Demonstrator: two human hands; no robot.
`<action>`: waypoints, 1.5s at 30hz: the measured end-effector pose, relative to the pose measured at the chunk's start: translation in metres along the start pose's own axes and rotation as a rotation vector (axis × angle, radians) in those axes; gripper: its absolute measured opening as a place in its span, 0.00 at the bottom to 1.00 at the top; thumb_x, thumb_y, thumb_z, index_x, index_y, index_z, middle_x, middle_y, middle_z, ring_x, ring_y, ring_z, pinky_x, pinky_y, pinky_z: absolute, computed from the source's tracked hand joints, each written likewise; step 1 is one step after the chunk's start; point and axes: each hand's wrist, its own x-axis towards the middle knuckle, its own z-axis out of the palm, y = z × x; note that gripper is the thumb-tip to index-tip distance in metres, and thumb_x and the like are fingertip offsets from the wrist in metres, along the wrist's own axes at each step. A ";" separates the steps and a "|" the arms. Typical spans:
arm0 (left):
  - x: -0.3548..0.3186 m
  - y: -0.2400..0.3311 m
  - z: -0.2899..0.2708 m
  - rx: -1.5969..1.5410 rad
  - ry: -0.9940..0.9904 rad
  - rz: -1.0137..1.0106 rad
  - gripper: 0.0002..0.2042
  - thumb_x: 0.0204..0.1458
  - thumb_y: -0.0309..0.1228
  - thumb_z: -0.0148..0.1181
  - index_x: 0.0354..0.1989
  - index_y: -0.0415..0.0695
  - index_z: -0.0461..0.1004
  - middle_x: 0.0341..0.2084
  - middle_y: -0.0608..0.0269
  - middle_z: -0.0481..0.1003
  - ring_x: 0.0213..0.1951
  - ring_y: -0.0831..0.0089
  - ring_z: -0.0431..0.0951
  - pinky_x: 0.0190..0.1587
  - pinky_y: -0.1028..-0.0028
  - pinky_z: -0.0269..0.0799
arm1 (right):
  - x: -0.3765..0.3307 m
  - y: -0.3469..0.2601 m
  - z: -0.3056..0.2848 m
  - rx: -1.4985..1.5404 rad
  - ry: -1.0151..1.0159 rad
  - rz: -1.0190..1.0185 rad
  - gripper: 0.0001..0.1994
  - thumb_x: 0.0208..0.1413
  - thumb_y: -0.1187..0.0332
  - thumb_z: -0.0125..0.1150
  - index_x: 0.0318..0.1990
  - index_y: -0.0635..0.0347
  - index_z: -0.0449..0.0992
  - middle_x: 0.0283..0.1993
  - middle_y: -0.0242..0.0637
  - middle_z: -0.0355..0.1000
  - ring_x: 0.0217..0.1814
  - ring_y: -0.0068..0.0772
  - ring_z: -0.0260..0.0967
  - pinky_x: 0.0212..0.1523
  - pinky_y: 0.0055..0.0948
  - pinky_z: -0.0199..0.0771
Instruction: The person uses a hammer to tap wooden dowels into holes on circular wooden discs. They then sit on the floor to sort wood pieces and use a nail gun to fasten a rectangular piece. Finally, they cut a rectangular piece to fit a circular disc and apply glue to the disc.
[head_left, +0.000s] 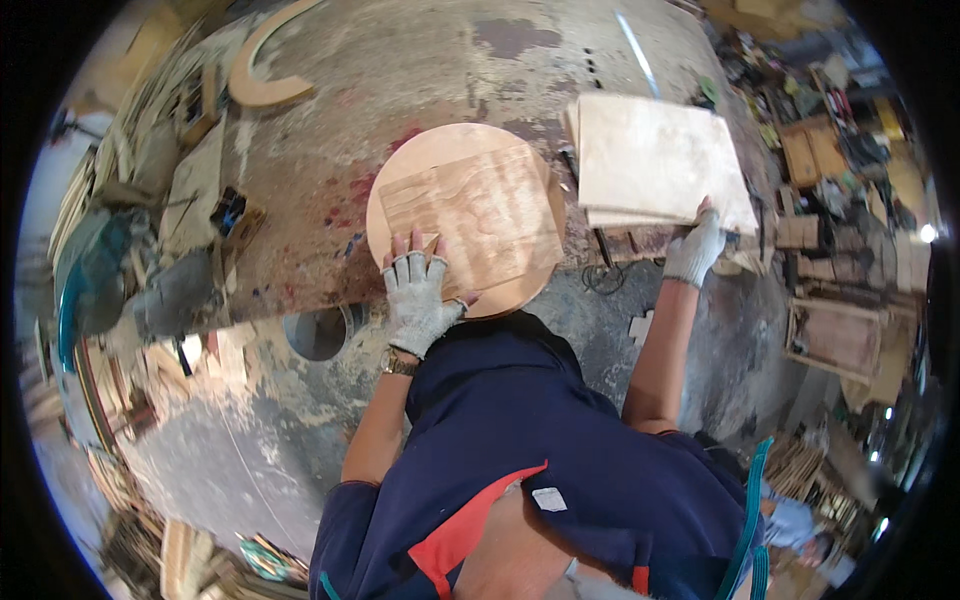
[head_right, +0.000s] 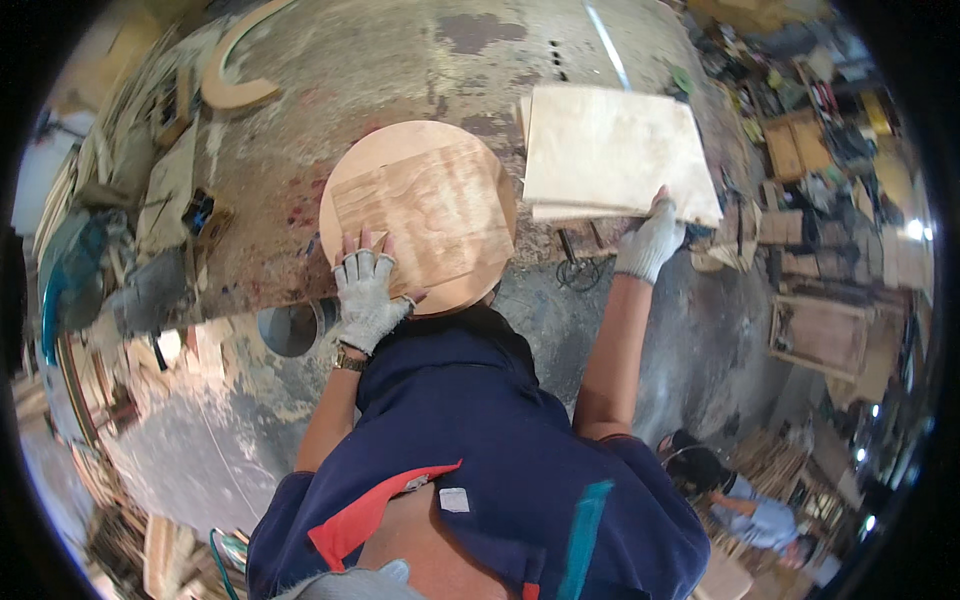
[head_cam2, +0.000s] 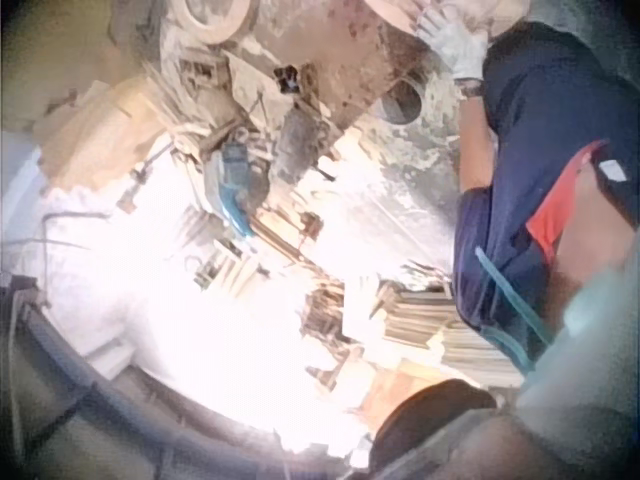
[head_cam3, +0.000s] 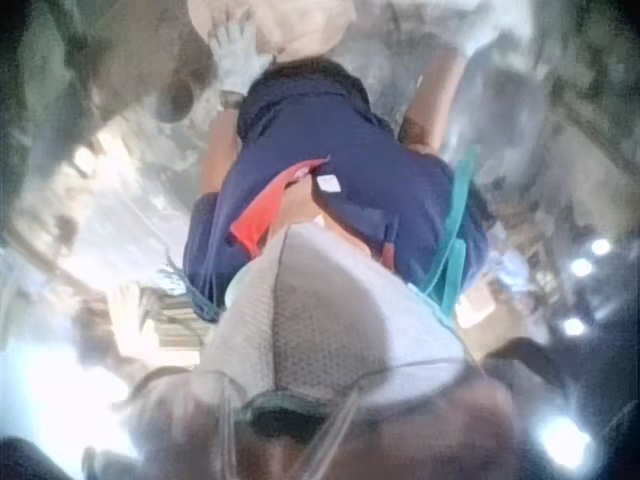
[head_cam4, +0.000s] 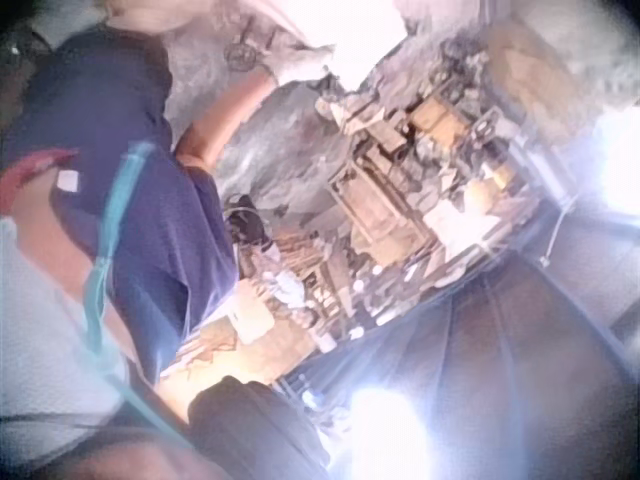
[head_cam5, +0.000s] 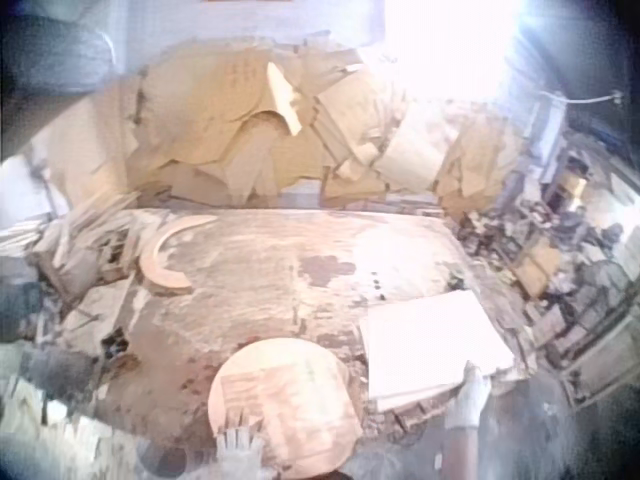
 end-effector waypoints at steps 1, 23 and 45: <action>0.000 -0.001 0.000 0.004 0.009 0.000 0.51 0.42 0.65 0.66 0.72 0.46 0.61 0.73 0.41 0.52 0.74 0.41 0.47 0.73 0.45 0.42 | 0.011 0.005 0.018 0.082 -0.168 0.016 0.16 0.62 0.73 0.60 0.53 0.74 0.70 0.49 0.40 0.74 0.48 0.35 0.75 0.51 0.39 0.79; -0.037 0.011 0.017 -0.044 0.146 -0.417 0.45 0.50 0.55 0.68 0.73 0.45 0.60 0.74 0.55 0.57 0.75 0.51 0.53 0.71 0.50 0.51 | -0.112 0.121 0.017 -1.139 -1.103 -0.603 0.34 0.56 0.53 0.66 0.67 0.63 0.67 0.75 0.67 0.50 0.77 0.69 0.47 0.73 0.52 0.55; -0.035 -0.020 -0.008 -0.103 0.159 -0.192 0.21 0.57 0.40 0.59 0.58 0.47 0.77 0.62 0.60 0.74 0.69 0.53 0.63 0.70 0.51 0.54 | -0.091 0.119 0.026 -1.081 -1.133 -0.526 0.27 0.56 0.58 0.68 0.61 0.60 0.76 0.71 0.62 0.60 0.68 0.55 0.67 0.63 0.40 0.71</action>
